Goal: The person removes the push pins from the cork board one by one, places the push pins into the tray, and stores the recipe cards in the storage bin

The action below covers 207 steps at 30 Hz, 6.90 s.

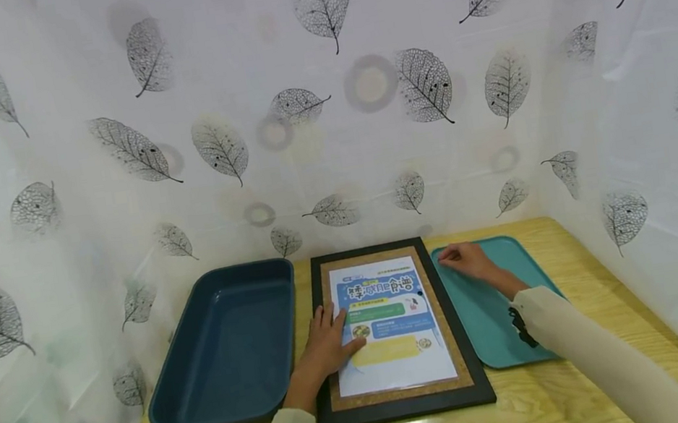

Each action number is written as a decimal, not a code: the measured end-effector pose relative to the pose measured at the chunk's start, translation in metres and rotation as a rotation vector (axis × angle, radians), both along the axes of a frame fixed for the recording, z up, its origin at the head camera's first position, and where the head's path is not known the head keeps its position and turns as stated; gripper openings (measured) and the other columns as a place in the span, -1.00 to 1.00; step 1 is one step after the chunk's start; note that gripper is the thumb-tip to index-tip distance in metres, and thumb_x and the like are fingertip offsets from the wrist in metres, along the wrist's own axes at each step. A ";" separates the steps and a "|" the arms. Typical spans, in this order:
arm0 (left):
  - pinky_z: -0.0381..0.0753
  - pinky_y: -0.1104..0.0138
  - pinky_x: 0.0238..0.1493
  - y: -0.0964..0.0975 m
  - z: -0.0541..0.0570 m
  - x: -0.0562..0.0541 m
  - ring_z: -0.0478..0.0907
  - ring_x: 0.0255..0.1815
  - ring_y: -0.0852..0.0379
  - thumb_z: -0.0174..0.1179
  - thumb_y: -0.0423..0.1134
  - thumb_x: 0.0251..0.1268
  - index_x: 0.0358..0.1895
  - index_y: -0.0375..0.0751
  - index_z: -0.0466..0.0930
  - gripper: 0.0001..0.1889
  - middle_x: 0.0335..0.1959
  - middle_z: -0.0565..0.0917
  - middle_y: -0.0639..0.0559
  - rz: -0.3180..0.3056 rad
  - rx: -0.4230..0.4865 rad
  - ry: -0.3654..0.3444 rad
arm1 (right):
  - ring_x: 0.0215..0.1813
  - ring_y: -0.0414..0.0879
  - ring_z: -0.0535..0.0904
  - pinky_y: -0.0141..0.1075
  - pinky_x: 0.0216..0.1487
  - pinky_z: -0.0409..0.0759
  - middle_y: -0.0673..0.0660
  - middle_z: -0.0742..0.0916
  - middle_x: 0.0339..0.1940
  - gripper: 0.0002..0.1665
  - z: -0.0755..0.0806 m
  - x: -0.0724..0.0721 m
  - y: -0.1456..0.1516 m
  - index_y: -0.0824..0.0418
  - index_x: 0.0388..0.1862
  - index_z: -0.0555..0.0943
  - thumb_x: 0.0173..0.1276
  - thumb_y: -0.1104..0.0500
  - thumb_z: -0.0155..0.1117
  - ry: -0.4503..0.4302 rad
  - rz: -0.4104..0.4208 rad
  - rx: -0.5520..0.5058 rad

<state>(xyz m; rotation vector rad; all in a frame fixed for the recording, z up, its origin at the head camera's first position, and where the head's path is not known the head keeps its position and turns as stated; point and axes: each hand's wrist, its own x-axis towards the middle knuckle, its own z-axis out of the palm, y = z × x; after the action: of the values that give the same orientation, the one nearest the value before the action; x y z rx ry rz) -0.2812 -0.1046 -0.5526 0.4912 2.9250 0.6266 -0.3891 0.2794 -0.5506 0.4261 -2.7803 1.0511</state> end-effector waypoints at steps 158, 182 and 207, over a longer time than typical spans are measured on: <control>0.01 -0.20 0.59 0.001 0.004 0.002 -0.11 0.67 -0.39 0.25 0.23 0.44 0.60 -0.27 0.25 -0.12 0.66 0.06 -0.36 -0.001 -0.022 -0.001 | -0.45 -0.30 0.40 -0.39 -0.40 0.36 0.03 0.75 -0.34 -0.83 0.000 0.036 -0.038 0.24 -0.10 0.85 0.35 0.29 0.48 0.081 0.329 0.078; -0.01 -0.20 0.59 0.000 0.001 0.003 -0.12 0.67 -0.39 0.23 0.23 0.45 0.60 -0.28 0.23 -0.13 0.66 0.05 -0.36 -0.009 -0.033 -0.002 | -0.49 -0.28 0.40 -0.38 -0.43 0.36 -0.01 0.79 -0.34 -0.88 0.002 0.039 -0.044 0.19 -0.17 0.83 0.37 0.19 0.50 -0.033 0.302 0.084; -0.02 -0.20 0.60 0.001 0.002 0.003 -0.13 0.67 -0.39 0.22 0.23 0.46 0.61 -0.26 0.22 -0.13 0.67 0.03 -0.36 -0.014 -0.030 -0.010 | -0.47 -0.31 0.39 -0.37 -0.40 0.39 -0.03 0.77 -0.38 -0.90 0.000 0.039 -0.041 0.19 -0.21 0.82 0.39 0.18 0.48 -0.006 0.310 0.091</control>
<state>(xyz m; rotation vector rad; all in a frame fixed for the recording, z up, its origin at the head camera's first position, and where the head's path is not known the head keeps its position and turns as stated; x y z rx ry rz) -0.2780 -0.1034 -0.5503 0.5030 2.9149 0.5810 -0.3499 0.2387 -0.5506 0.8896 -2.8367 0.9826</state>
